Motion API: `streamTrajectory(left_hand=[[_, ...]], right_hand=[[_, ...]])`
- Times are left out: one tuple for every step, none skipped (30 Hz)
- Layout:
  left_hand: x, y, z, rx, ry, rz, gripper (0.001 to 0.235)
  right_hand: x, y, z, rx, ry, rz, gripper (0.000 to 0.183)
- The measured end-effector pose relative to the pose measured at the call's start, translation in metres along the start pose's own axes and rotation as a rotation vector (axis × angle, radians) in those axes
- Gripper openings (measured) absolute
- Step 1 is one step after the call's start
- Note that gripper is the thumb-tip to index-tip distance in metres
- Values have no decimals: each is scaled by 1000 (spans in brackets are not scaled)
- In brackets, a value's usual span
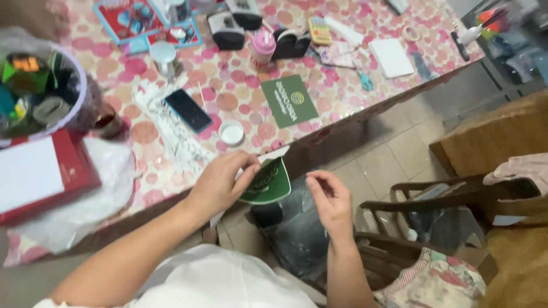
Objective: Peeling vinyl stickers and applying them to cards using a ruler and scraper for precision
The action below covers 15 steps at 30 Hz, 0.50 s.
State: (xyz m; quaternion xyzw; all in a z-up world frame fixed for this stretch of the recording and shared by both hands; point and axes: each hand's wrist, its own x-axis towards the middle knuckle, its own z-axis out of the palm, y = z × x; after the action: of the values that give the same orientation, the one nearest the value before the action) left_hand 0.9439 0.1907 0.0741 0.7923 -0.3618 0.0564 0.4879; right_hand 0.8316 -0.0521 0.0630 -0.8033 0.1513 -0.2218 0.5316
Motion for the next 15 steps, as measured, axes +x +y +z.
streamTrajectory(left_hand=[[11, -10, -1, 2, -4, 14, 11], [10, -13, 1, -4, -13, -4, 10], [23, -22, -1, -9, -19, -6, 10], [30, -29, -2, 18, -20, 28, 10], [37, -37, -2, 45, -22, 61, 11], [45, -41, -4, 43, -24, 61, 11], [52, -44, -5, 74, -23, 85, 11], [59, -46, -5, 105, -19, 108, 11], [63, -53, -2, 103, -18, 107, 11], [68, -61, 2, 143, -22, 127, 12], [73, -69, 5, 183, -26, 147, 14], [81, -74, 6, 183, -21, 152, 14], [88, -79, 6, 190, -15, 165, 15], [87, -78, 10, 192, -10, 155, 15], [92, -82, 12, 186, -8, 136, 15]], right_hand=[[19, -6, 8, 24, -63, -7, 12], [26, -11, 12, 40, -147, 10, 14], [47, -8, 21, 37, -144, 17, 14], [63, -4, 31, 21, -161, 35, 13], [78, 1, 40, 5, -179, 53, 12], [90, 11, 49, 4, -177, 56, 12], [102, 21, 56, 40, -184, 127, 13], [114, 31, 63, 75, -193, 195, 14], [123, 35, 67, 73, -193, 195, 14], [134, 39, 71, 79, -200, 222, 18], [144, 43, 76, 85, -207, 250, 22], [151, 38, 77, 84, -205, 244, 22], [158, 33, 79, 100, -223, 265, 23], [157, 29, 76, 108, -257, 304, 24], [162, 38, 76, 99, -270, 315, 24]])
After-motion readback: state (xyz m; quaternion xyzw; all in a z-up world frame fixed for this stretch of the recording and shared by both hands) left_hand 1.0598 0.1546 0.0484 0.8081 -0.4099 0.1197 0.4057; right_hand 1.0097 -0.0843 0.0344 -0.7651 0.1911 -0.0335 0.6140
